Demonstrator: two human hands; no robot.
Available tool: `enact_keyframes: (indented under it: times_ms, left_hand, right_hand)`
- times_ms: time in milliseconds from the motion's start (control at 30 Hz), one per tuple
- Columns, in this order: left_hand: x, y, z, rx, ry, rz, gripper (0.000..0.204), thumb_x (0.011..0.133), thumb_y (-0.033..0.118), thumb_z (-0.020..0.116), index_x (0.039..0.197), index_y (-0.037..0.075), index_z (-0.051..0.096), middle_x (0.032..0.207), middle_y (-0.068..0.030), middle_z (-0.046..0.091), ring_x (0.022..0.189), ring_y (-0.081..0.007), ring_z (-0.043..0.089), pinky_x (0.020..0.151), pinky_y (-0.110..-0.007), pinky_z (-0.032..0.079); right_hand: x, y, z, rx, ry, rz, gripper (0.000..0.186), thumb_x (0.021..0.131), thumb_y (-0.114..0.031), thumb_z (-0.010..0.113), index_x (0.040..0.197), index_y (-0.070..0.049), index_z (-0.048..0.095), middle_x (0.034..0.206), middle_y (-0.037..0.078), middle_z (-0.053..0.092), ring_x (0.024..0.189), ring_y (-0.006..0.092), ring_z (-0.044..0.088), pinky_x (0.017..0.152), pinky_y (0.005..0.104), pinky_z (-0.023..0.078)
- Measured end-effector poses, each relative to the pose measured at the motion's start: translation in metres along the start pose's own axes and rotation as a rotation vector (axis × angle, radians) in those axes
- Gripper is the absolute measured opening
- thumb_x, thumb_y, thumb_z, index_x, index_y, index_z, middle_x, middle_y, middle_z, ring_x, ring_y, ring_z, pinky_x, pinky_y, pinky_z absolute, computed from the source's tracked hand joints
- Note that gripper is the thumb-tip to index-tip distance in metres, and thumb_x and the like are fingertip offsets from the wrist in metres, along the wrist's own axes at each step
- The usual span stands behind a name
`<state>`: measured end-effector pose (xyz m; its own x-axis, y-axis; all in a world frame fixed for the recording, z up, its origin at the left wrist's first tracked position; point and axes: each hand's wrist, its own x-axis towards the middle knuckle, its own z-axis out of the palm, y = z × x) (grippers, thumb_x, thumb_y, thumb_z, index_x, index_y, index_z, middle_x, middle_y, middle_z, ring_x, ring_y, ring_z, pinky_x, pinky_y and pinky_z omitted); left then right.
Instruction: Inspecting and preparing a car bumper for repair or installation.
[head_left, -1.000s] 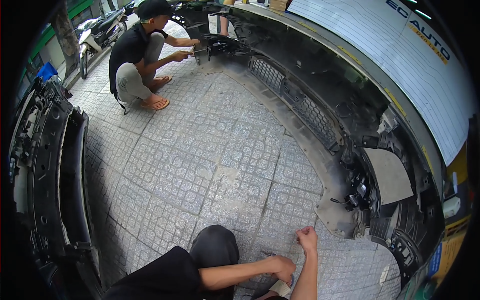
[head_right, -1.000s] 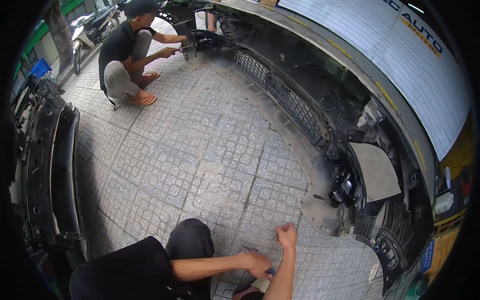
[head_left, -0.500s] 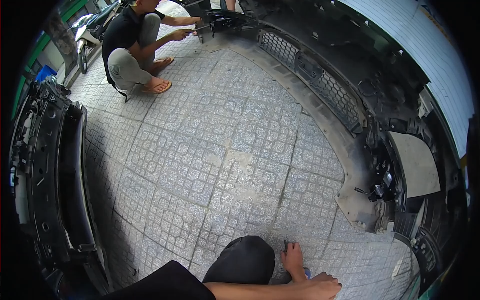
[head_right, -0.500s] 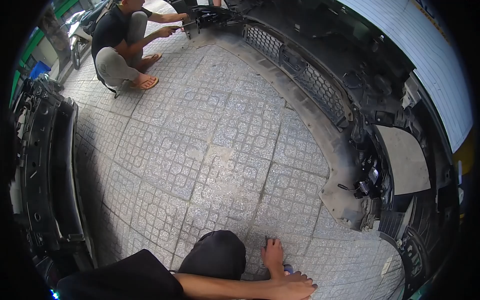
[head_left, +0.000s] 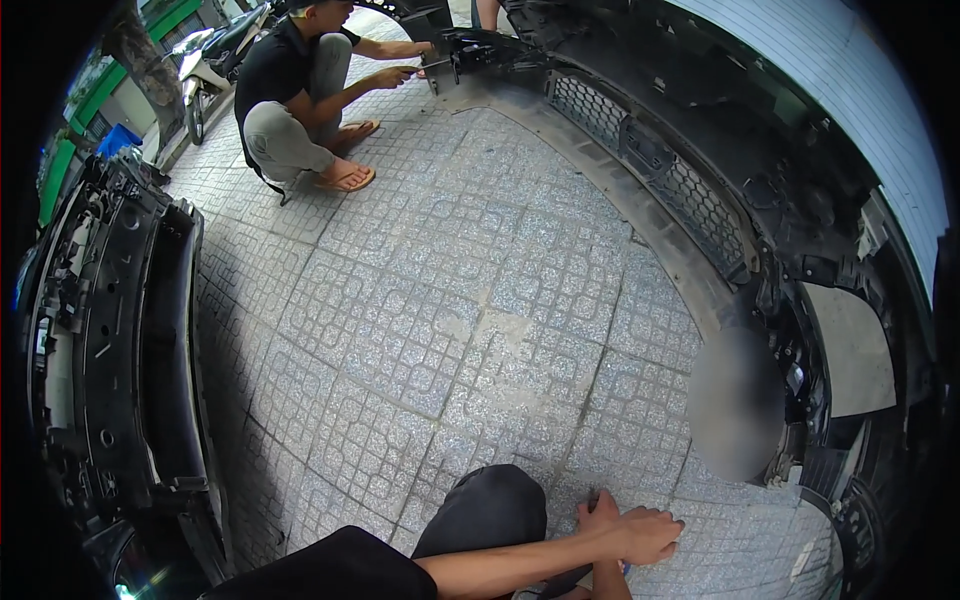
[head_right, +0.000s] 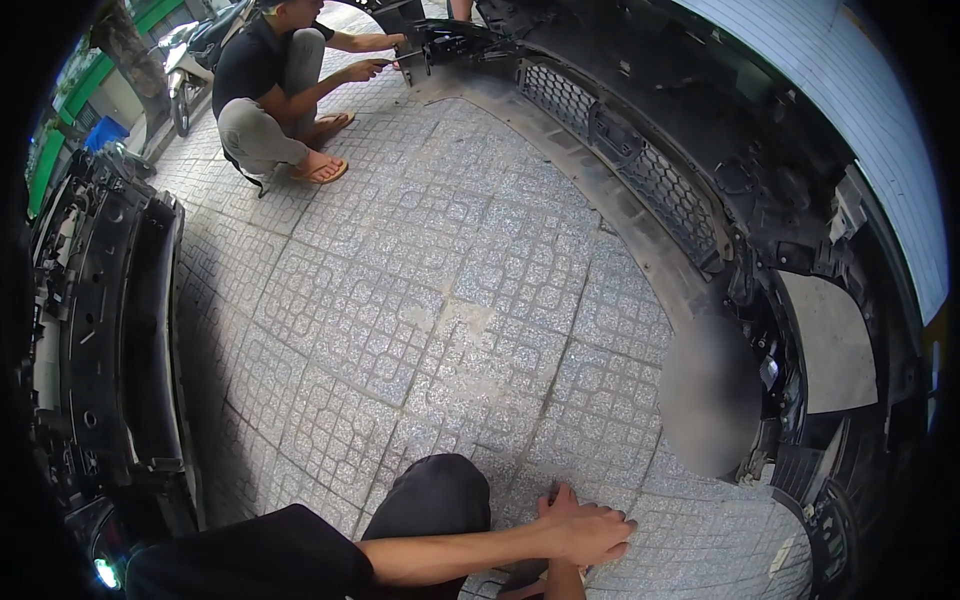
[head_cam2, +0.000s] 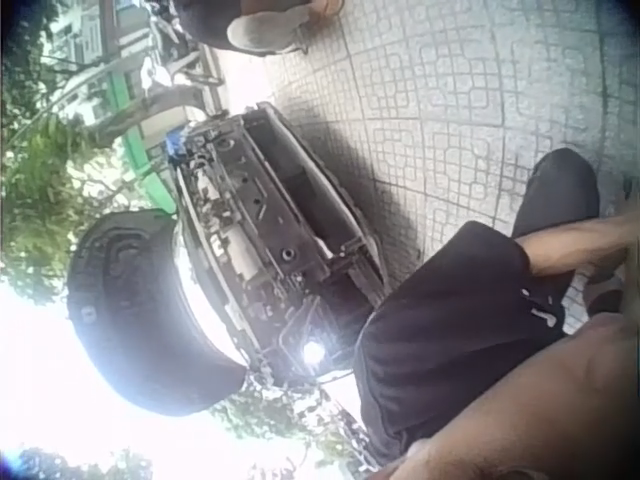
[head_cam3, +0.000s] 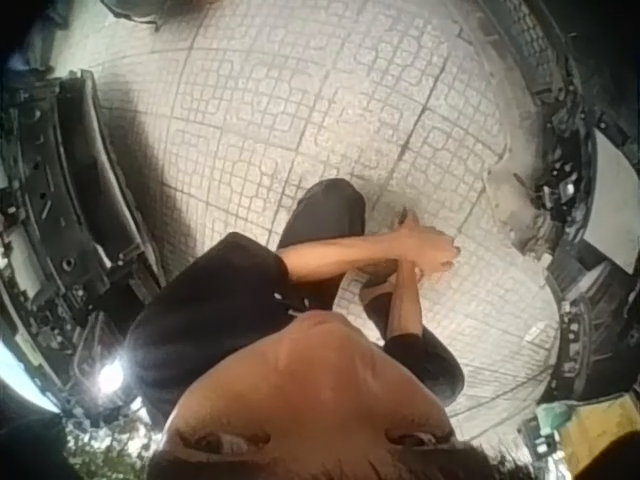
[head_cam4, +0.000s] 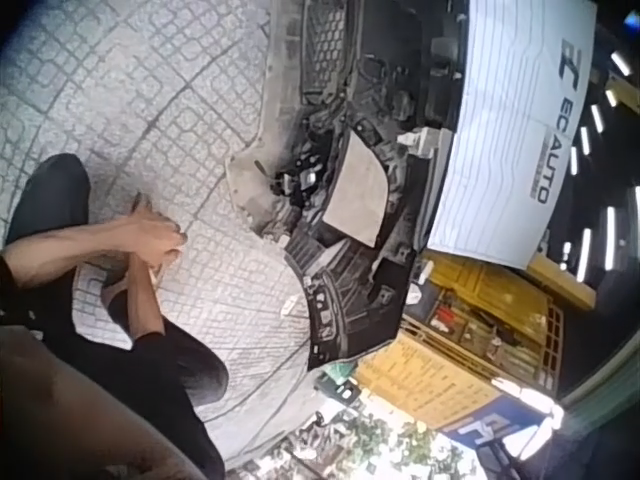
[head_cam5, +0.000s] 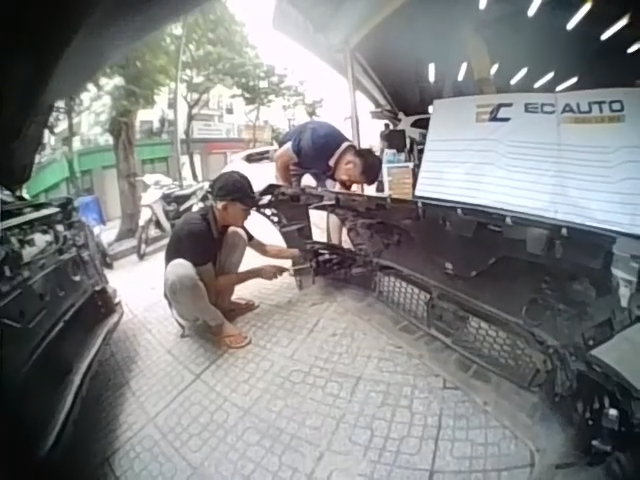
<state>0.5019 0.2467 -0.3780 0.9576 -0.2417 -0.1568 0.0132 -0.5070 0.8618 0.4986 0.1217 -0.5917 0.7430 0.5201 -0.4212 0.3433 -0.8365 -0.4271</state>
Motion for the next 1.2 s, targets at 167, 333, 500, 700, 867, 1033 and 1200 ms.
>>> enact_keyframes:
  times_ms: [167,333,500,700,867,1033,1200]
  left_hand:
    - [0.034,-0.043,0.012,-0.101,0.113,-0.016,0.027,0.091,0.024,0.052,0.098,-0.001,0.060,0.090,-0.0233,0.066,0.085,-0.0446,0.065,0.074,-0.052,0.052]
    - [0.073,-0.039,0.036,-0.250,0.332,-0.010,0.032,0.091,0.026,0.058,0.106,-0.002,0.062,0.093,-0.0215,0.067,0.088,-0.0387,0.067,0.078,-0.045,0.053]
    - [0.092,-0.009,0.041,-0.572,0.189,-0.087,0.042,0.094,0.035,0.062,0.113,-0.003,0.063,0.097,-0.0162,0.068,0.090,-0.0250,0.068,0.076,-0.036,0.053]
    - [0.077,0.014,0.047,-1.169,-0.241,0.095,0.030,0.099,0.024,0.060,0.115,0.000,0.065,0.099,-0.0032,0.068,0.088,-0.0096,0.063,0.076,-0.025,0.052]
    - [0.056,0.007,0.021,-1.268,-0.119,0.072,0.023,0.096,0.012,0.064,0.113,-0.002,0.065,0.095,-0.0047,0.069,0.087,-0.0095,0.064,0.078,-0.025,0.052]
    - [0.033,0.003,0.014,-1.091,-0.083,0.005,0.021,0.096,0.012,0.063,0.111,-0.003,0.065,0.092,-0.0054,0.069,0.086,-0.0102,0.065,0.079,-0.025,0.053]
    - [0.036,0.003,0.029,-1.148,-0.165,-0.034,0.020,0.096,0.010,0.062,0.110,-0.004,0.066,0.090,-0.0058,0.069,0.084,-0.0107,0.065,0.077,-0.026,0.053]
  right_hand:
    - [-0.013,-0.007,-0.057,0.224,0.255,-0.014,0.028,0.080,-0.012,0.064,0.104,0.000,0.056,0.101,0.023,0.063,0.090,0.0396,0.063,0.078,0.0448,0.052]
    - [-0.037,0.009,-0.171,0.242,0.280,0.011,0.022,0.081,-0.008,0.065,0.100,0.000,0.057,0.089,0.019,0.067,0.077,0.0314,0.067,0.069,0.0393,0.053]
    - [-0.101,-0.006,-0.265,0.333,0.298,0.094,0.014,0.084,-0.006,0.065,0.094,0.000,0.057,0.076,0.011,0.065,0.064,0.0184,0.064,0.060,0.0314,0.052]
    - [-0.148,-0.027,-0.292,0.335,0.331,0.092,0.014,0.083,-0.002,0.067,0.095,0.001,0.060,0.080,0.010,0.066,0.067,0.0171,0.065,0.061,0.0289,0.053]
    - [-0.122,-0.061,-0.304,0.160,0.300,-0.167,0.010,0.085,-0.001,0.066,0.093,0.001,0.062,0.082,0.012,0.062,0.071,0.0215,0.065,0.060,0.0326,0.053]
    - [-0.128,-0.057,-0.302,0.220,0.244,-0.144,0.014,0.082,0.001,0.068,0.095,0.002,0.062,0.083,0.013,0.063,0.075,0.0254,0.065,0.066,0.0333,0.051]
    - [-0.133,-0.053,-0.301,0.025,0.270,-0.248,0.015,0.081,0.000,0.069,0.095,0.002,0.063,0.085,0.014,0.062,0.075,0.0281,0.064,0.066,0.0346,0.051]
